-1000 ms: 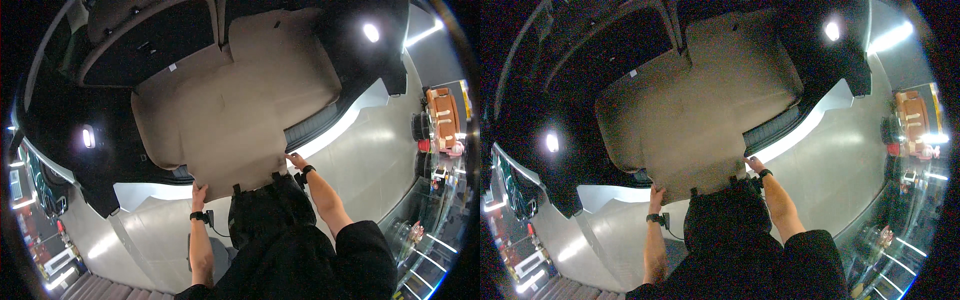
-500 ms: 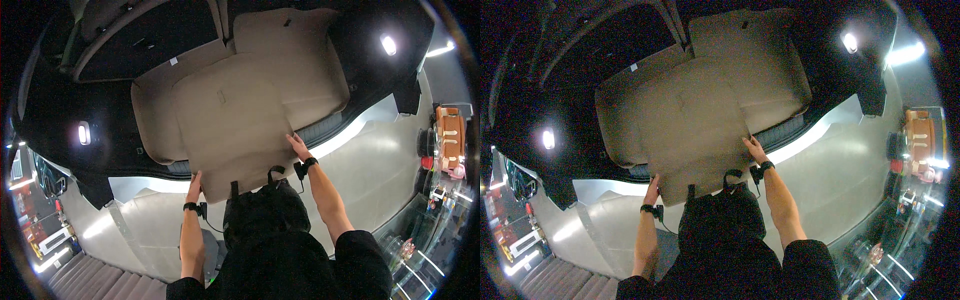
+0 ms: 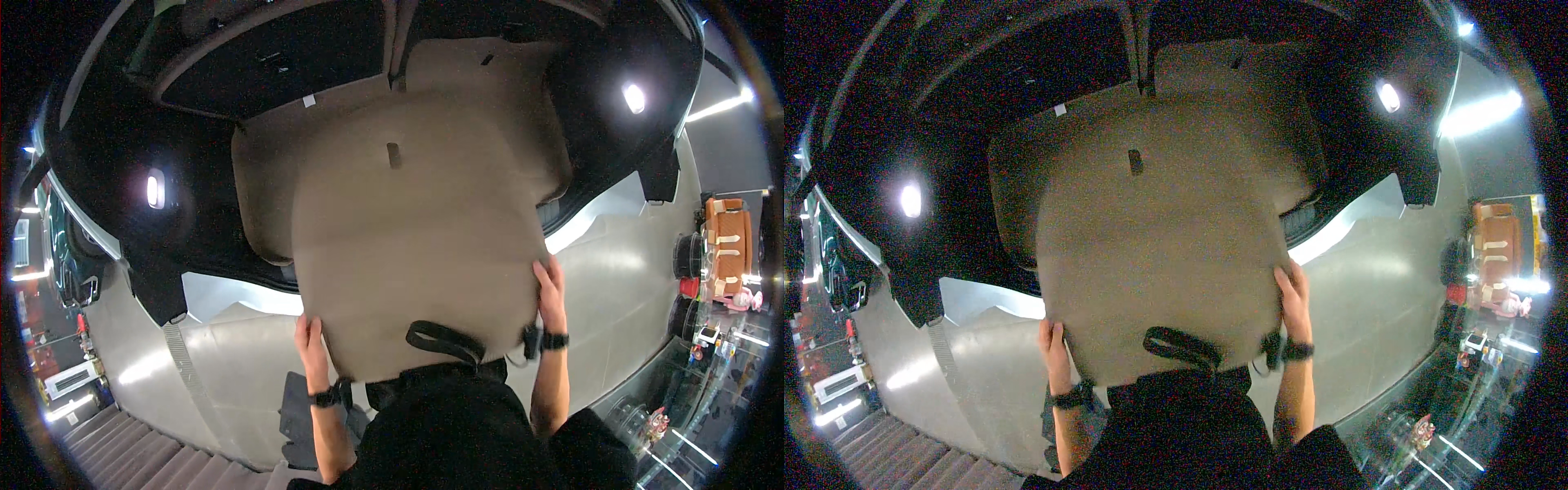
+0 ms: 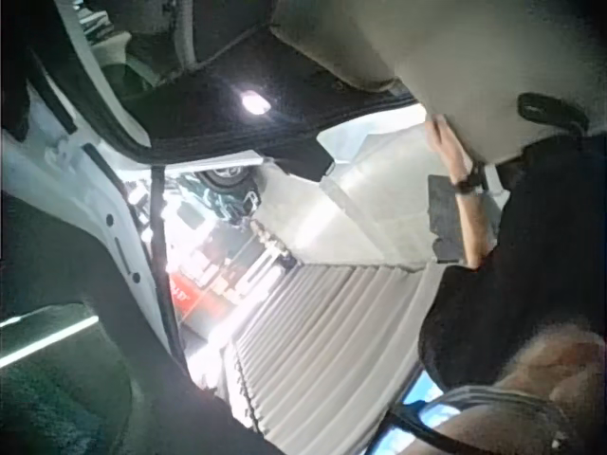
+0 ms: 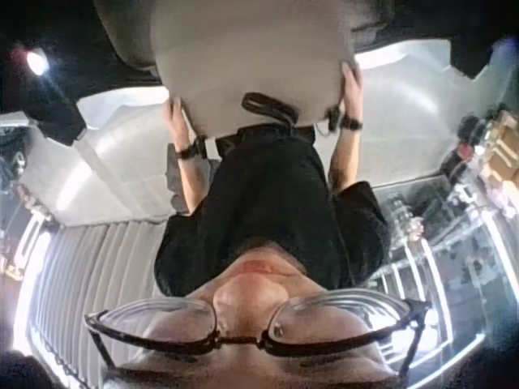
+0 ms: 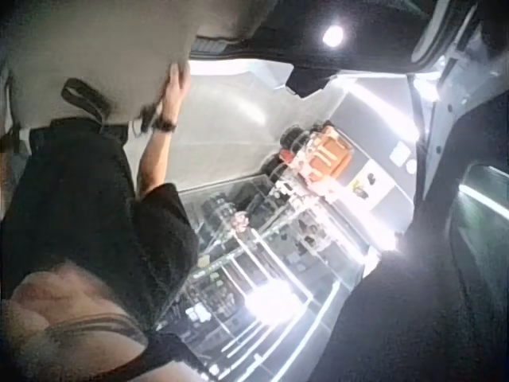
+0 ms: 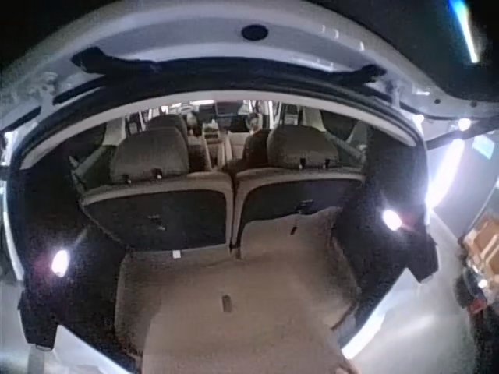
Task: The person removes a beige floor mat from the trunk of a white car, then places a black floor mat into the trunk. The person also opens and closes the car door while another person works inside the vehicle.
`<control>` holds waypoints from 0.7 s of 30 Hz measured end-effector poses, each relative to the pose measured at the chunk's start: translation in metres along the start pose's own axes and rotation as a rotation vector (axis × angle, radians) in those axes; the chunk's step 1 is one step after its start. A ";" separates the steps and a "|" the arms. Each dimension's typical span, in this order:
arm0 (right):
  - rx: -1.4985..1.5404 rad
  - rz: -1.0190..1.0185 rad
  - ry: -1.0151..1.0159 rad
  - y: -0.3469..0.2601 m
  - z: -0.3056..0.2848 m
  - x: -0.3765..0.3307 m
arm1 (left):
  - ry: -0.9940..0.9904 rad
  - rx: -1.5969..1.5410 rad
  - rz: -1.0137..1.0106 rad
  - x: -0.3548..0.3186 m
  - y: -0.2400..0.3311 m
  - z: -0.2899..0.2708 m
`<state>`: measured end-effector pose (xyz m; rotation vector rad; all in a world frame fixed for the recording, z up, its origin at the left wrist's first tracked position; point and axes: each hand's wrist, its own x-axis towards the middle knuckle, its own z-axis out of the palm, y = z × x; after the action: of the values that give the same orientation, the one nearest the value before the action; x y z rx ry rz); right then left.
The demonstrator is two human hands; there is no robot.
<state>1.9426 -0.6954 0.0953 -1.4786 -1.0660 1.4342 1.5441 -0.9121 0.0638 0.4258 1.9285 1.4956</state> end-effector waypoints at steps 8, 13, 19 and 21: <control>0.323 -0.349 -0.213 -0.044 -0.020 -0.020 | -0.240 -0.048 0.136 0.026 0.067 -0.029; 0.379 -0.345 -0.090 -0.043 -0.048 -0.055 | -0.312 0.009 0.158 0.020 0.081 -0.051; 0.296 -0.085 -0.272 -0.065 -0.039 0.002 | -0.606 -0.592 -0.205 0.114 0.104 0.004; -0.567 -0.478 -0.151 -0.089 -0.013 0.040 | -0.524 -0.373 -0.152 0.146 0.129 0.041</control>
<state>1.9524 -0.6288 0.1665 -1.3565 -1.8854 0.9501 1.4468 -0.7543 0.1375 0.4364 1.2198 1.4281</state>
